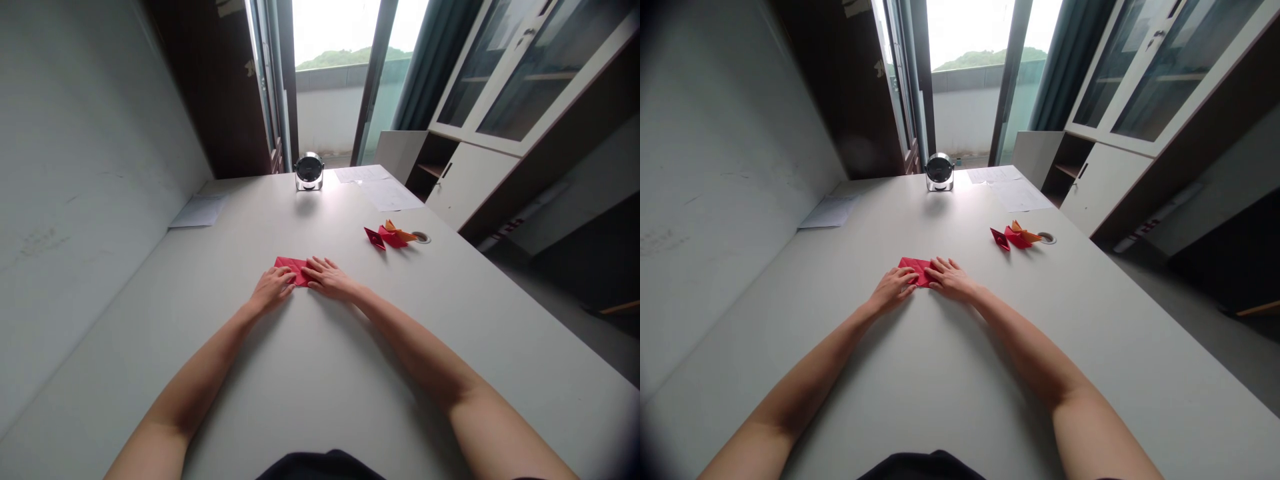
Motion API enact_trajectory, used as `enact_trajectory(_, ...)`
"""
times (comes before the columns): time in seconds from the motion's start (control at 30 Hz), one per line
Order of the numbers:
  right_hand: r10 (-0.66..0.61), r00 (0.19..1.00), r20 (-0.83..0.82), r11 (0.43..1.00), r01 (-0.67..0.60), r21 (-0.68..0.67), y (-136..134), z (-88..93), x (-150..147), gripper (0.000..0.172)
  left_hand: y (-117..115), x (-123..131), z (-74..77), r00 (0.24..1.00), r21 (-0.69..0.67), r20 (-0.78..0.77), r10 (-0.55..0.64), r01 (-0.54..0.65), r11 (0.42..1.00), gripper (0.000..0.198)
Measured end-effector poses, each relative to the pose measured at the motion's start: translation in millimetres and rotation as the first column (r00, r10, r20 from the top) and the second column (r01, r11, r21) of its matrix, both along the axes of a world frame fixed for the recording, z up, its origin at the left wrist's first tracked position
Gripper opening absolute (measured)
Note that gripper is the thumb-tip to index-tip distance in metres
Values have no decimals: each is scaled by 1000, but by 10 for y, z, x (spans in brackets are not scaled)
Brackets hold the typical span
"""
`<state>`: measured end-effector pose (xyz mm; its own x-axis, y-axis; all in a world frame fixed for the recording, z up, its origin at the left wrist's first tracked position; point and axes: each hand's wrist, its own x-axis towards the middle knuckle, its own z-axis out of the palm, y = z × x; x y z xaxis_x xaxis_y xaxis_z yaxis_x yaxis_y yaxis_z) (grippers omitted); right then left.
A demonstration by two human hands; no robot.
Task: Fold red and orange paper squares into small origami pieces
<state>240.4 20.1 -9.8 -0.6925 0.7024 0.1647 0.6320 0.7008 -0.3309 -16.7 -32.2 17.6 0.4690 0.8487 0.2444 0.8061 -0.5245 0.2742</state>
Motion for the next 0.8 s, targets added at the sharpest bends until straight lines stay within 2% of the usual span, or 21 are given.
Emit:
enact_trajectory(0.2,-167,985,38,986,167,10,107,-22,113,53,15,-2,25,997,32,-27,76,-75,997,31)
enact_trajectory(0.37,-279,960,-15,960,280,11,166,-47,156,63,-6,-3,18,990,28,-59,127,-126,992,26)
enact_trajectory(0.53,-278,948,-156,960,281,-1,170,-6,126,59,-9,-16,-35,999,10,-14,35,-35,999,24)
enact_trajectory(0.67,-278,904,-324,960,268,-76,152,44,114,51,30,-35,-118,999,-36,-7,-33,33,999,36)
enact_trajectory(0.8,-235,865,-444,972,199,-128,119,69,73,49,64,-61,-174,998,-78,-13,-60,59,995,46)
